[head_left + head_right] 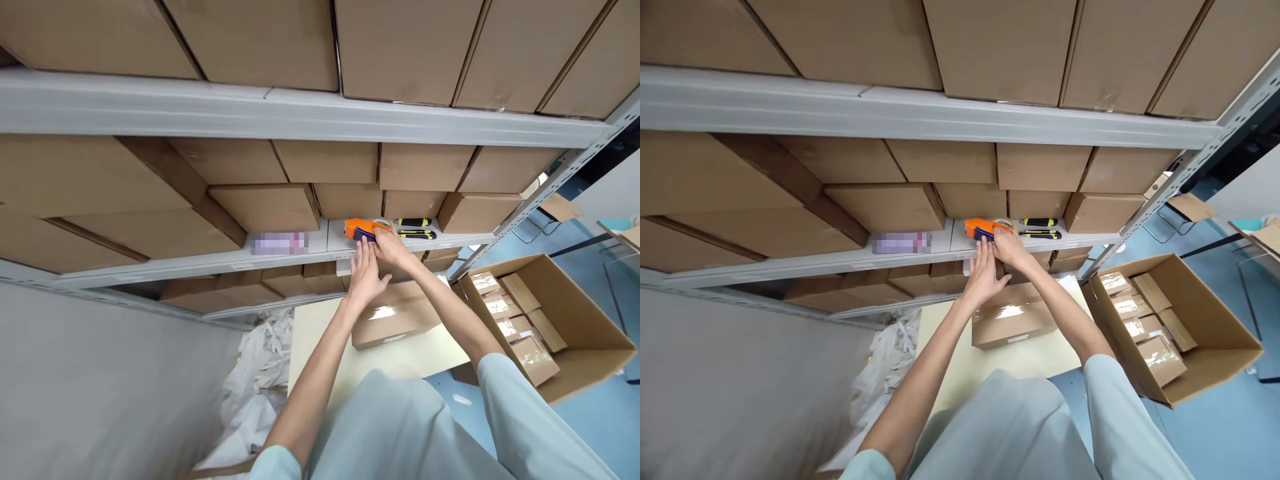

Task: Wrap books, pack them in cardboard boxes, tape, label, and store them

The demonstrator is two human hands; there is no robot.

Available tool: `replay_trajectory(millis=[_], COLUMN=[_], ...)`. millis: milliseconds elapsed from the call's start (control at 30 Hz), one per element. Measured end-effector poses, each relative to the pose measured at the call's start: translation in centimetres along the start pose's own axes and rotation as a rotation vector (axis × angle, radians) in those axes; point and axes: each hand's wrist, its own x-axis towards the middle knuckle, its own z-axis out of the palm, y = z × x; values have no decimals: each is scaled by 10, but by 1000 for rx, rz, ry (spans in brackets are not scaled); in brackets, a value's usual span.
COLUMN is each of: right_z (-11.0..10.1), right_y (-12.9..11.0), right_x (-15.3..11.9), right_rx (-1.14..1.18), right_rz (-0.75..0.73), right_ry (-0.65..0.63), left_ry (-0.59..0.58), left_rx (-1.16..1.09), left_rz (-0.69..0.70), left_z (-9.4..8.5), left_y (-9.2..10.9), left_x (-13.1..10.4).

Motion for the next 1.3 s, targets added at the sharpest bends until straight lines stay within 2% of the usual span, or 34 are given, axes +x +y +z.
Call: replay_trajectory(millis=[67, 133, 267, 333, 400, 500, 567, 633, 733, 833, 967, 1133, 1300], right_z=[4, 11, 25, 30, 36, 57, 81, 110, 150, 170, 174, 178, 185], right_y=[-2, 0, 10, 16, 26, 47, 65, 82, 102, 117, 134, 144, 142], right_x=[20, 36, 49, 42, 20, -44, -97, -146, -195, -211, -208, -209, -220], right_rx=[-8, -9, -3, -1, 11, 62, 109, 156, 235, 313, 514, 716, 765], right_rz=[11, 18, 25, 11, -10, 28, 138, 285, 482, 593, 640, 584, 604], right_ry=[-23, -39, -46, 20, 141, 259, 235, 160, 8, -102, -176, -76, 11], left_ry=[11, 14, -26, -37, -21, 49, 105, 133, 118, 94, 7, 48, 120], left_rx=[-23, -53, -105, -124, -133, -116, -99, -92, -93, -47, -14, -81, -223], left_rz=[-20, -38, -103, -124, -160, -268, -385, -527, -712, -857, -1030, -1073, -1043], left_z=[-4, 0, 30, 47, 61, 71, 74, 75, 80, 84, 83, 81, 76], left_y=[-8, -8, 4, 8, 7, -2, -6, -5, 4, 12, 7, -3, -1], left_x=[4, 1, -19, -35, -58, -103, -132, -151, -158, -147, -132, -131, -148])
